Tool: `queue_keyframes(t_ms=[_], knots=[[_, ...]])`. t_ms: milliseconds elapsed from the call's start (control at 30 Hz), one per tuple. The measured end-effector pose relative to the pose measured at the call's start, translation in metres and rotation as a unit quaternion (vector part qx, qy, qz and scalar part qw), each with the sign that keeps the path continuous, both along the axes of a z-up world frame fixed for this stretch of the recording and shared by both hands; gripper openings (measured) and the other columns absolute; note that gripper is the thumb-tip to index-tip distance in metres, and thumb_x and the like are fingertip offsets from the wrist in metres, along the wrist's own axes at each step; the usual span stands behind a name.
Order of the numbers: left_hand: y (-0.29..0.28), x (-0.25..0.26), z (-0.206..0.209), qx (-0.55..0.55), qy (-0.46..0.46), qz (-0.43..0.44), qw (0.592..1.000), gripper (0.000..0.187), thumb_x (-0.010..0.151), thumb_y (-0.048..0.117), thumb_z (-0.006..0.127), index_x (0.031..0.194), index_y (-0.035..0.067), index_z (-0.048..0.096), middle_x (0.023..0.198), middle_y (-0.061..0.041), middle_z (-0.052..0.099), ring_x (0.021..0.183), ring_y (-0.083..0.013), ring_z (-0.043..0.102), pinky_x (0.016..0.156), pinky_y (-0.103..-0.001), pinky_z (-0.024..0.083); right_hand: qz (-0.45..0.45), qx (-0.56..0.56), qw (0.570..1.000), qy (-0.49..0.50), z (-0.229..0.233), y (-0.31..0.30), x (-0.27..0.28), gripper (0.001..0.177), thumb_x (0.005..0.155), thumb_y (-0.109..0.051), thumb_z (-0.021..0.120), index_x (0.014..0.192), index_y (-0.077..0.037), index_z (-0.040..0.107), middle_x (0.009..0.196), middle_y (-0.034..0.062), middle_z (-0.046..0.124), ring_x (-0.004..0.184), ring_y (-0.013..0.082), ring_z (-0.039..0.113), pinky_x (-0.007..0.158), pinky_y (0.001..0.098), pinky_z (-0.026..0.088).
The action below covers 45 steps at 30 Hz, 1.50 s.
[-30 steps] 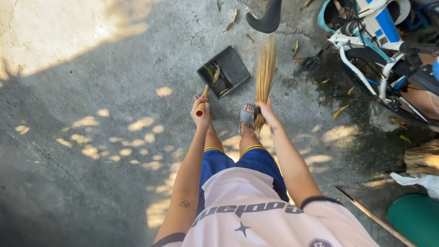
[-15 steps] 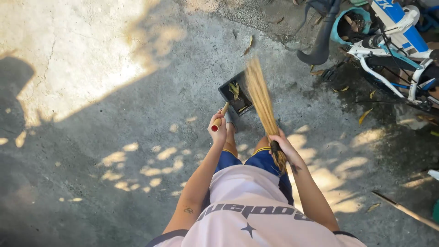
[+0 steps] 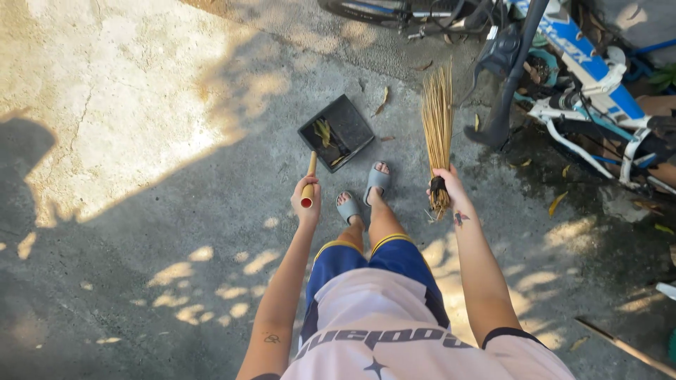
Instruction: Sweep dry leaves on a concrete floor into a dustpan and empty them into a trash bin.
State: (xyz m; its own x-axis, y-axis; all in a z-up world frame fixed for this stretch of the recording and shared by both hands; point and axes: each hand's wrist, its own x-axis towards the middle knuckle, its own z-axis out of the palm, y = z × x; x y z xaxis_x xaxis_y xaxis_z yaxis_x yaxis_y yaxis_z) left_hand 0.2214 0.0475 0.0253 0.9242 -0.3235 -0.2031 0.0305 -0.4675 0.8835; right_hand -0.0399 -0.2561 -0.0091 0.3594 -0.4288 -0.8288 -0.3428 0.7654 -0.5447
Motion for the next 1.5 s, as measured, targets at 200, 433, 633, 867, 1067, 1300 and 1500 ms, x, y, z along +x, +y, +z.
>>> queue_keyframes(t_ms=[200,433,633,867,1067,1300,1500], knots=[[-0.066,0.046,-0.046,0.0,0.031,-0.001,1.0,0.01,0.09,0.005,0.068,0.1,0.006,0.07,0.123,-0.011,0.074,0.108,-0.0219,0.07,0.094,-0.032,0.054,0.001,-0.019,1.0,-0.02,-0.101,-0.123,0.053,0.036,0.093,-0.02,0.062,0.121,-0.012,0.042,0.072,0.0089,0.057,0.051,0.0254,0.063,0.042,0.0424,0.054],[-0.109,0.053,-0.056,-0.006,0.02,-0.003,1.0,0.012,0.092,0.003,0.067,0.104,0.006,0.069,0.13,-0.014,0.071,0.118,-0.024,0.068,0.101,-0.033,0.052,0.086,0.059,0.994,0.045,-0.155,-0.084,0.083,0.046,0.087,-0.016,0.068,0.122,-0.01,0.039,0.077,0.0076,0.052,0.047,0.0255,0.058,0.041,0.0439,0.054],[-0.129,0.056,-0.059,0.041,0.027,0.01,0.999,0.013,0.089,0.005,0.067,0.102,0.007,0.071,0.132,-0.014,0.071,0.116,-0.0236,0.07,0.097,-0.034,0.054,0.158,0.188,0.969,-0.033,-0.051,0.0,0.027,0.057,0.092,-0.022,0.062,0.144,-0.01,0.043,0.075,0.0172,0.061,0.044,0.0242,0.064,0.035,0.0367,0.051],[-0.127,0.065,-0.047,0.061,0.03,-0.005,0.998,0.016,0.087,0.004,0.069,0.103,0.006,0.071,0.126,-0.013,0.073,0.111,-0.0222,0.071,0.096,-0.033,0.054,0.084,0.143,0.985,0.042,0.02,-0.028,0.012,0.071,0.087,-0.02,0.059,0.15,-0.032,0.029,0.07,0.0115,0.059,0.041,0.026,0.06,0.033,0.0399,0.049],[-0.094,0.108,0.01,0.078,0.02,-0.122,0.989,0.012,0.087,0.003,0.069,0.097,0.007,0.072,0.121,-0.011,0.075,0.103,-0.0224,0.073,0.09,-0.032,0.056,-0.036,0.068,0.997,0.01,-0.064,-0.042,0.003,0.045,0.093,-0.018,0.06,0.133,-0.014,0.04,0.076,0.0132,0.056,0.048,0.0266,0.061,0.04,0.0403,0.053],[-0.098,0.118,0.0,0.098,0.006,-0.161,0.982,0.014,0.083,0.003,0.07,0.096,0.007,0.073,0.118,-0.012,0.076,0.102,-0.0234,0.074,0.09,-0.032,0.056,-0.166,0.257,0.951,-0.05,-0.149,0.034,0.064,0.031,0.094,-0.027,0.063,0.114,-0.01,0.046,0.073,0.0112,0.061,0.058,0.0278,0.066,0.049,0.0444,0.059],[-0.096,0.107,-0.028,0.081,-0.009,-0.189,0.979,0.014,0.083,0.005,0.071,0.097,0.007,0.072,0.116,-0.012,0.075,0.102,-0.0273,0.074,0.09,-0.034,0.056,-0.056,0.259,0.963,-0.045,-0.059,0.063,0.125,0.032,0.093,-0.029,0.061,0.117,-0.017,0.044,0.072,0.0125,0.062,0.056,0.0272,0.066,0.044,0.0427,0.055]])
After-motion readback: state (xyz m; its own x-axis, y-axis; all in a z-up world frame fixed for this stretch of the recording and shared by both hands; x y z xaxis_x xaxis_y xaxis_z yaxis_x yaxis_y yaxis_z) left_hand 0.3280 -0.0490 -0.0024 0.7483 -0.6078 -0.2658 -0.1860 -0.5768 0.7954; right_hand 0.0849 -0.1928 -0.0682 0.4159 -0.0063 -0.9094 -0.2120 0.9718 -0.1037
